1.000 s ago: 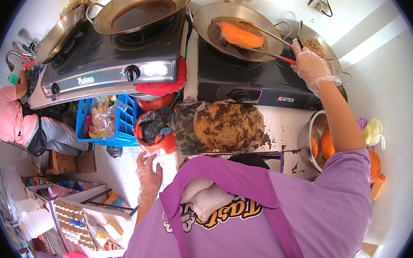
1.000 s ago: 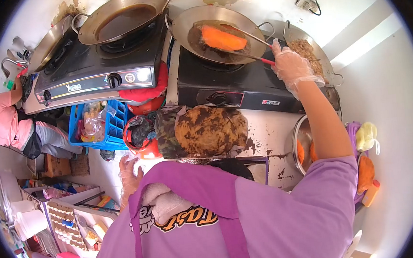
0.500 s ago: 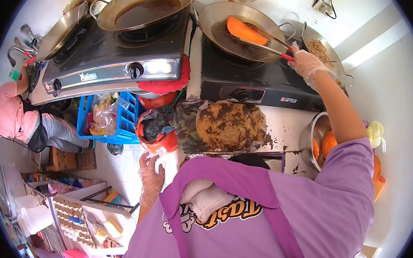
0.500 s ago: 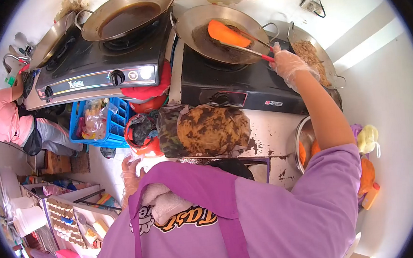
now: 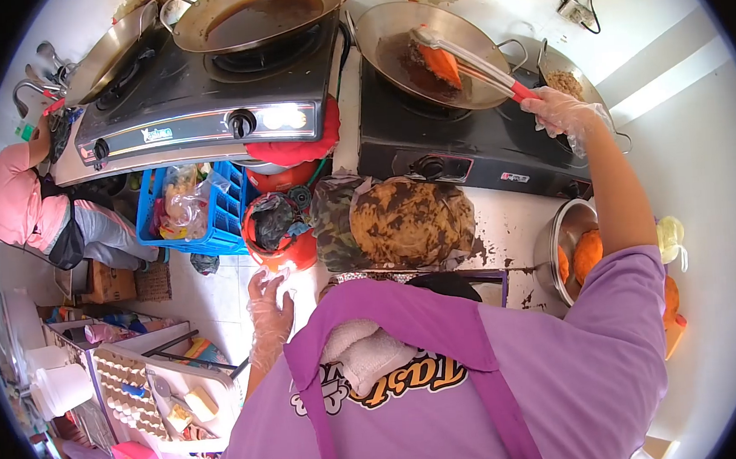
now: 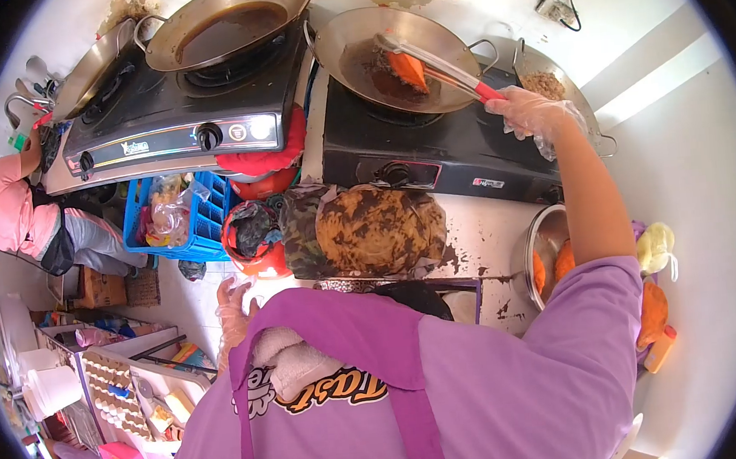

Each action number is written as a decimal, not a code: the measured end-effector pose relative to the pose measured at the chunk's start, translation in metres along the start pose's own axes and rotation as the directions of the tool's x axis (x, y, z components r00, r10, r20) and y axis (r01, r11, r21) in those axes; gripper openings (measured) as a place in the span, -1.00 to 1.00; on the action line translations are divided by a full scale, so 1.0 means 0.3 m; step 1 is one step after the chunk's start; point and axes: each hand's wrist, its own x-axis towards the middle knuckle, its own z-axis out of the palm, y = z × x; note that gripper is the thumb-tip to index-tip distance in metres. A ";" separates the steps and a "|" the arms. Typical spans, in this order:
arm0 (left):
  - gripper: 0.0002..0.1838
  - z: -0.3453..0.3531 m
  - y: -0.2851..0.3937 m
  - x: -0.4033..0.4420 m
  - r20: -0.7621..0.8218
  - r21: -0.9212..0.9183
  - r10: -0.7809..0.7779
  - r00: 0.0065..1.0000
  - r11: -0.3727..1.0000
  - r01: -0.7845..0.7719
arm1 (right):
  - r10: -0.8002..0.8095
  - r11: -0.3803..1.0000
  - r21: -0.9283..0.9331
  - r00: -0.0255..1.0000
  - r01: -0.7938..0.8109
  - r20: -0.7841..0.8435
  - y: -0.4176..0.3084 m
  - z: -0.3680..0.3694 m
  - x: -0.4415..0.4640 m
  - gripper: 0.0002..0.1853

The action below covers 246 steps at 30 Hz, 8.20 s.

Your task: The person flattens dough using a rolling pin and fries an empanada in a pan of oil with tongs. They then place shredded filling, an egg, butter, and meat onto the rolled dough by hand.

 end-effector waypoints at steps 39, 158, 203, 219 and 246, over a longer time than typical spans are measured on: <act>-0.55 0.009 -0.033 0.012 -0.022 0.000 0.042 0.999 0.999 -0.042 | 0.218 0.968 0.147 0.970 -0.202 -0.106 -0.148 -0.188 -0.130 -0.74; -0.54 -0.781 -0.950 -2.605 -0.760 0.189 -0.374 0.531 0.655 0.731 | -0.824 -0.317 -0.005 -0.273 0.948 0.497 -1.037 3.105 -1.691 -0.39; -0.41 -1.185 -1.410 -2.694 -0.669 -0.163 -0.737 0.097 0.273 0.948 | -0.817 -0.377 -0.152 -0.251 0.913 0.520 -1.036 3.083 -1.706 -0.42; -0.85 -1.088 -1.219 -2.767 -0.737 -0.508 -0.674 -0.047 0.508 0.696 | -0.833 -0.340 -0.063 -0.268 0.938 0.484 -1.033 3.094 -1.693 -0.44; -0.89 -0.837 -1.009 -2.856 -0.727 -0.589 -0.594 -0.346 0.797 -0.131 | -0.848 -0.324 -0.055 -0.264 0.944 0.459 -1.028 3.104 -1.685 -0.41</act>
